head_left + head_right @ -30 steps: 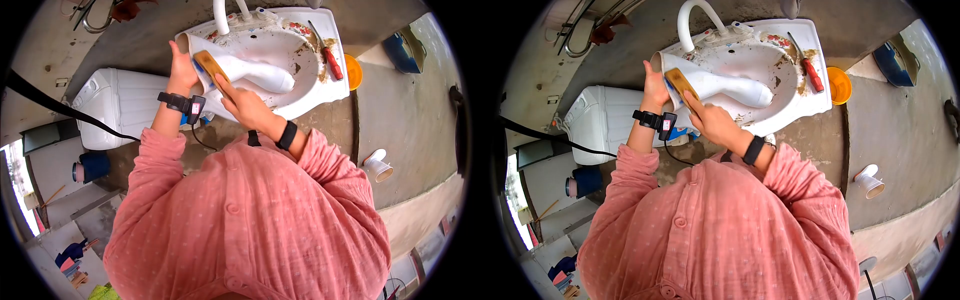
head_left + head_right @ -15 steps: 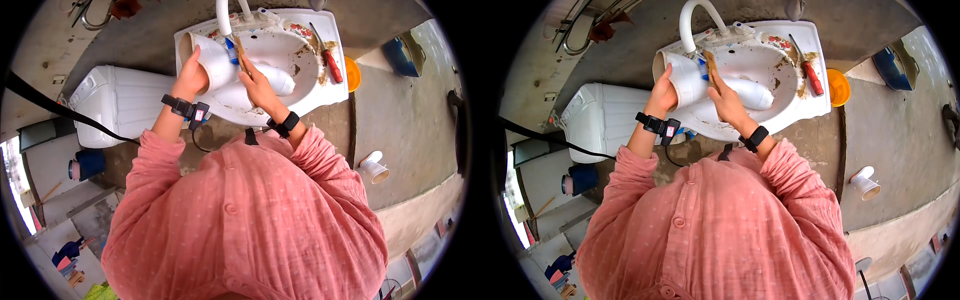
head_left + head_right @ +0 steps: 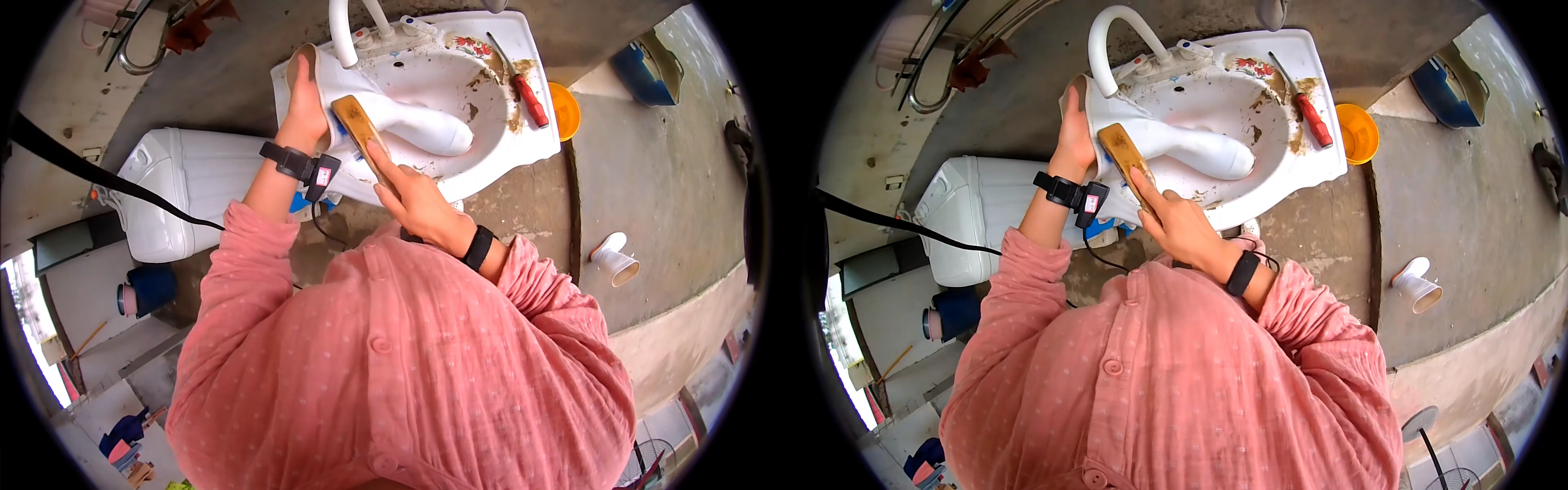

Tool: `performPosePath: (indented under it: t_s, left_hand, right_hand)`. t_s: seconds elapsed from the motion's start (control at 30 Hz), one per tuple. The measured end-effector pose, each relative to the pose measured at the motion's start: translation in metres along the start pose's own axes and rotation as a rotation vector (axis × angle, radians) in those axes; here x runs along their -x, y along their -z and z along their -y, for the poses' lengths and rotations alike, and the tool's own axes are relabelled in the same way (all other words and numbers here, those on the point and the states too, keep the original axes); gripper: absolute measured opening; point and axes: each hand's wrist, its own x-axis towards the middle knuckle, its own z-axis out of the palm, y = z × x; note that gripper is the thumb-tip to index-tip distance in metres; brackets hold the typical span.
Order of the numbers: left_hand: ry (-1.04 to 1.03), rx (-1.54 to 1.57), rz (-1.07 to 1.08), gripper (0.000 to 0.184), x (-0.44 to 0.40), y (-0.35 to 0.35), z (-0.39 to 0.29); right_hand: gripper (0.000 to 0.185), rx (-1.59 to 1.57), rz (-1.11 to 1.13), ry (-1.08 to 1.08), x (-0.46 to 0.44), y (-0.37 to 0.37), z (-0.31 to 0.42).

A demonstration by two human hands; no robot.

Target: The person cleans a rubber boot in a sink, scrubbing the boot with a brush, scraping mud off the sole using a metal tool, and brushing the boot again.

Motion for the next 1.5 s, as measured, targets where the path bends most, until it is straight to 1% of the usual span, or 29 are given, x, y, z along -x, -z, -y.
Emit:
performPosePath:
  t_s: [0.03,0.1,0.13,0.17,0.23,0.3,0.37,0.4,0.43,0.47,0.53,0.6,0.67,0.73,0.77,0.8,0.83,0.9,0.97,1.0,1.03,1.07,1.1,1.17,1.2,1.3,1.37,1.47,1.5]
  left_hand:
    - [0.001,-0.002,0.001,0.074,0.005,-0.004,0.001]
    - [0.057,-0.019,-0.186,0.079,0.014,-0.012,0.001]
    - [0.035,-0.059,-0.139,0.088,0.012,-0.008,-0.001]
    - [0.038,-0.061,-0.140,0.088,0.014,-0.006,0.001]
    - [0.071,0.026,0.093,0.094,0.019,-0.001,0.001]
    - [0.051,0.004,0.070,0.092,0.020,0.002,-0.002]
    - [0.068,-0.029,-0.176,0.087,0.023,-0.002,-0.006]
    - [0.068,0.048,-0.172,0.069,0.021,0.002,-0.001]
    - [0.072,0.055,-0.171,0.069,0.020,0.009,0.005]
    - [0.044,0.046,-0.142,0.058,0.019,0.018,0.012]
    - [0.056,0.119,-0.121,0.038,0.022,0.041,0.014]
    - [0.073,0.096,-0.157,0.040,0.033,0.042,0.014]
    - [0.051,0.088,-0.157,0.039,0.035,0.045,0.013]
    - [0.033,0.169,-0.075,0.038,0.036,0.046,0.009]
    - [0.016,0.242,0.011,0.036,0.036,0.046,0.007]
    - [0.015,0.240,0.012,0.036,0.032,0.050,0.004]
    - [0.001,0.205,-0.056,0.039,0.029,0.057,-0.001]
    - [-0.033,0.167,-0.122,0.042,0.022,0.071,-0.006]
    - [0.122,0.094,-0.368,0.033,0.020,0.087,-0.004]
    - [0.205,0.022,-0.336,0.038,0.024,0.094,-0.006]
    - [0.203,0.026,-0.343,0.038,0.033,0.090,-0.003]
    - [0.030,-0.087,-0.189,0.041,0.045,0.077,0.003]
    - [-0.145,-0.204,-0.027,0.043,0.052,0.064,0.004]
    - [-0.157,-0.197,-0.006,0.047,0.063,0.050,-0.001]
    - [-0.175,-0.261,0.013,0.047,0.068,0.046,-0.005]
    - [-0.193,-0.363,0.033,0.043,0.081,0.033,-0.024]
    - [-0.109,-0.205,0.065,0.038,0.086,0.026,-0.035]
    - [-0.069,-0.050,0.081,0.038,0.087,0.020,-0.032]
    - [-0.060,0.006,0.085,0.041,0.087,0.016,-0.028]
  right_hand:
    - [0.061,-0.001,-0.003,0.000,-0.006,-0.003,0.002]
    - [0.059,0.058,-0.080,0.077,-0.027,-0.006,0.003]
    - [0.059,0.057,-0.081,0.075,-0.038,-0.005,-0.003]
    - [0.058,0.071,-0.088,0.025,-0.051,-0.004,-0.011]
    - [0.057,0.085,-0.095,-0.017,-0.057,-0.004,-0.017]
    - [0.057,0.095,-0.092,0.014,-0.055,-0.002,-0.016]
    - [0.059,0.035,-0.043,0.093,-0.034,-0.014,0.003]
    - [0.059,0.017,-0.050,0.045,-0.034,-0.017,-0.004]
    - [0.058,0.000,-0.061,0.000,-0.037,-0.021,-0.014]
    - [0.058,0.002,-0.056,-0.001,-0.041,-0.022,-0.028]
    - [0.056,0.106,-0.082,-0.158,-0.046,-0.025,-0.061]
    - [0.055,0.156,-0.081,-0.239,-0.043,-0.024,-0.111]
    - [0.055,0.212,-0.086,-0.313,-0.046,-0.015,-0.103]
    - [0.055,-0.004,-0.158,-0.190,-0.044,-0.013,-0.075]
    - [0.055,-0.063,-0.087,-0.161,-0.044,-0.010,-0.046]
    - [0.055,-0.023,-0.061,-0.153,-0.045,-0.015,-0.047]
    - [0.056,0.017,-0.030,-0.142,-0.045,-0.024,-0.053]
    - [0.056,0.232,0.005,-0.255,-0.042,-0.031,-0.111]
    - [0.056,0.281,0.029,-0.346,-0.042,-0.009,-0.109]
    - [0.057,0.128,-0.008,-0.331,-0.045,-0.003,-0.107]
    - [0.058,-0.028,-0.047,-0.321,-0.050,-0.001,-0.107]
    - [0.057,-0.162,-0.162,-0.121,-0.056,-0.004,-0.105]
    - [0.057,-0.159,-0.170,-0.109,-0.060,-0.003,-0.103]
    - [0.053,-0.572,-0.068,-0.340,-0.059,0.010,-0.055]
    - [0.050,-0.695,-0.071,-0.349,-0.058,0.015,-0.037]
    - [0.050,-0.771,-0.084,-0.362,-0.056,0.019,-0.015]
    - [0.052,-0.754,-0.052,-0.365,-0.051,0.018,-0.007]
    - [0.056,-0.524,-0.035,-0.157,-0.044,-0.001,0.008]
    - [0.056,-0.450,-0.024,-0.197,-0.042,-0.004,0.015]
